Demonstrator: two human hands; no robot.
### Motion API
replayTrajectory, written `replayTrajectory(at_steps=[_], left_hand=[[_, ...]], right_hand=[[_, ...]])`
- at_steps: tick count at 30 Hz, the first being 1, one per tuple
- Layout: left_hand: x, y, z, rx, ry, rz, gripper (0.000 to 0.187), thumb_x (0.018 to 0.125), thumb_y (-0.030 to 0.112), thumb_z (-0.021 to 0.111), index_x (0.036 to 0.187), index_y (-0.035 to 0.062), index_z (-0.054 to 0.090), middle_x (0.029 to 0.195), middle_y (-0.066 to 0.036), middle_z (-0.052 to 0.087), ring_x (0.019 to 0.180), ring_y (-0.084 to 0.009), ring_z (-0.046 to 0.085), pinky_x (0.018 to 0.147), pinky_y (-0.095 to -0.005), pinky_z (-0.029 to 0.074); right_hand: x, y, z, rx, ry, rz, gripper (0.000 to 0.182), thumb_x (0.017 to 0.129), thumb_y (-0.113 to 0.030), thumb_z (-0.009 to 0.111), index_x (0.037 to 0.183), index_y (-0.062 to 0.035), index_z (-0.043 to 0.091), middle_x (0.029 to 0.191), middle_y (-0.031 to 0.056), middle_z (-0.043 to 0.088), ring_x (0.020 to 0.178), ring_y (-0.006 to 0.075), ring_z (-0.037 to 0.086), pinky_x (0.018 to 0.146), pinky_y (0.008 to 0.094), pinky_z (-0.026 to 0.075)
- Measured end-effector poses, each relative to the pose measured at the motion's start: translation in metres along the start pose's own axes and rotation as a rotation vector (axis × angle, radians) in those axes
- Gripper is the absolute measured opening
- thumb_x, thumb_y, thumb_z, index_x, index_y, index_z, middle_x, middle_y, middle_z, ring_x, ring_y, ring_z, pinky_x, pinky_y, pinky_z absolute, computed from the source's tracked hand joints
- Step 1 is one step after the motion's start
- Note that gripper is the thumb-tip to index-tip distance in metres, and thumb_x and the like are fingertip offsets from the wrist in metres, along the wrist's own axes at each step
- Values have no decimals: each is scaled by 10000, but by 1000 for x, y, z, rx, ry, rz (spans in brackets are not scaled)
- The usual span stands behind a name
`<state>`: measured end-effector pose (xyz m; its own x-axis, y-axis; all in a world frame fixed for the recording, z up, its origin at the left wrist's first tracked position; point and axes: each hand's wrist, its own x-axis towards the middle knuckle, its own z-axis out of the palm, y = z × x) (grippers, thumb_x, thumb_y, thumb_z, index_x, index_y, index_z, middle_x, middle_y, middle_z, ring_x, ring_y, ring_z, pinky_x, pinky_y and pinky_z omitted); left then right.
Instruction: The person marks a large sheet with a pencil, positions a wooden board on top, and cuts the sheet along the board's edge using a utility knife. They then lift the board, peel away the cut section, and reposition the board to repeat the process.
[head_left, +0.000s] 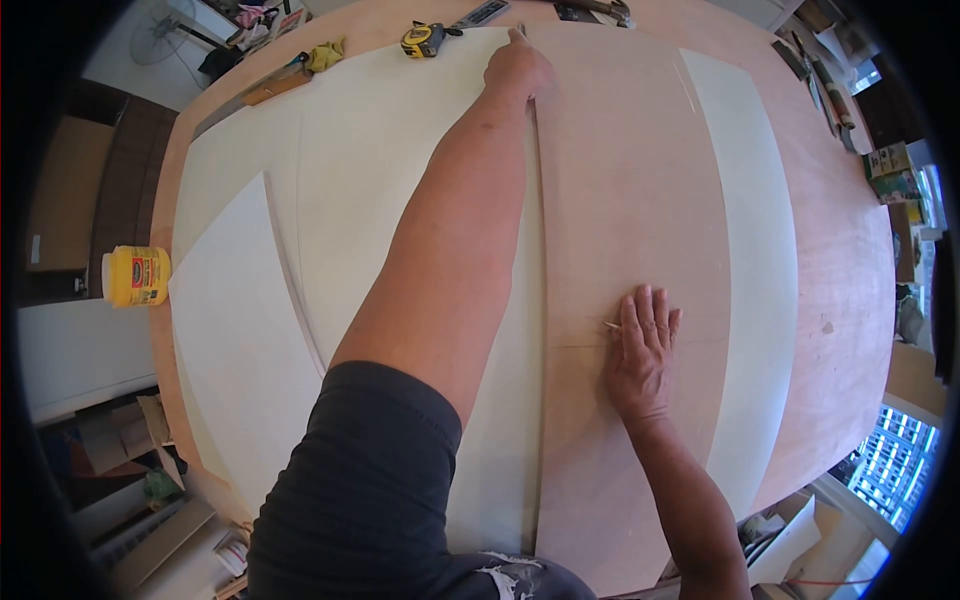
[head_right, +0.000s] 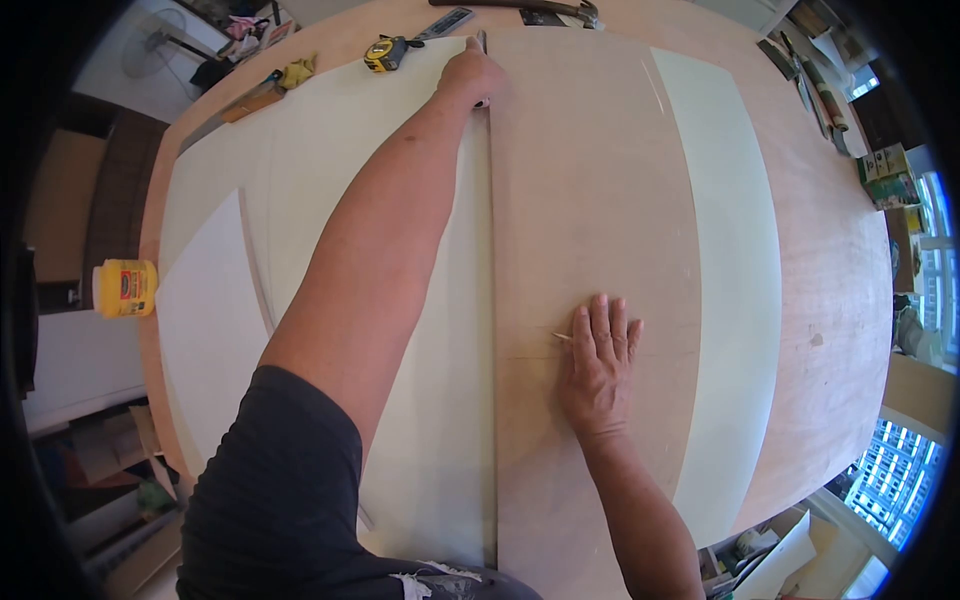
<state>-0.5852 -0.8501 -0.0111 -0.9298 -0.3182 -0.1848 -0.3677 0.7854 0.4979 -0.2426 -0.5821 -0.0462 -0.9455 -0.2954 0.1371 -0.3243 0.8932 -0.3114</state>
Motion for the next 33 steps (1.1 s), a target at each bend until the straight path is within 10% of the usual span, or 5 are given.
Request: replayTrajectory(at_steps=[17,25,33], left_hand=[[-11,16,-5,121,50,3,727,875,295,573,1520,83,310,1278,-172,652,1179,-320,640,945,-436,518],[6,-13,9,73,98,155,480,925,214,524,1337,-26,467,972,-256,702,821,-349,722,706,-445,587],[-69,-9,-8,-28,-41,113,638,901,215,506,1466,-31,341,1143,-302,671,1033,-398,691,840,-476,567]], right_hand=[[1,-2,-2,0,-1,7,466,959,-132,596,1405,-18,529,1551,188,413,1489,396,284,1213,583,175],[3,-4,-7,23,-15,20,472,948,-105,596,1405,-13,528,1547,187,421,1480,405,301,1209,589,178],[2,-2,-2,1,40,-12,450,953,-113,583,1389,-8,545,1526,203,443,1456,425,334,1195,598,205]])
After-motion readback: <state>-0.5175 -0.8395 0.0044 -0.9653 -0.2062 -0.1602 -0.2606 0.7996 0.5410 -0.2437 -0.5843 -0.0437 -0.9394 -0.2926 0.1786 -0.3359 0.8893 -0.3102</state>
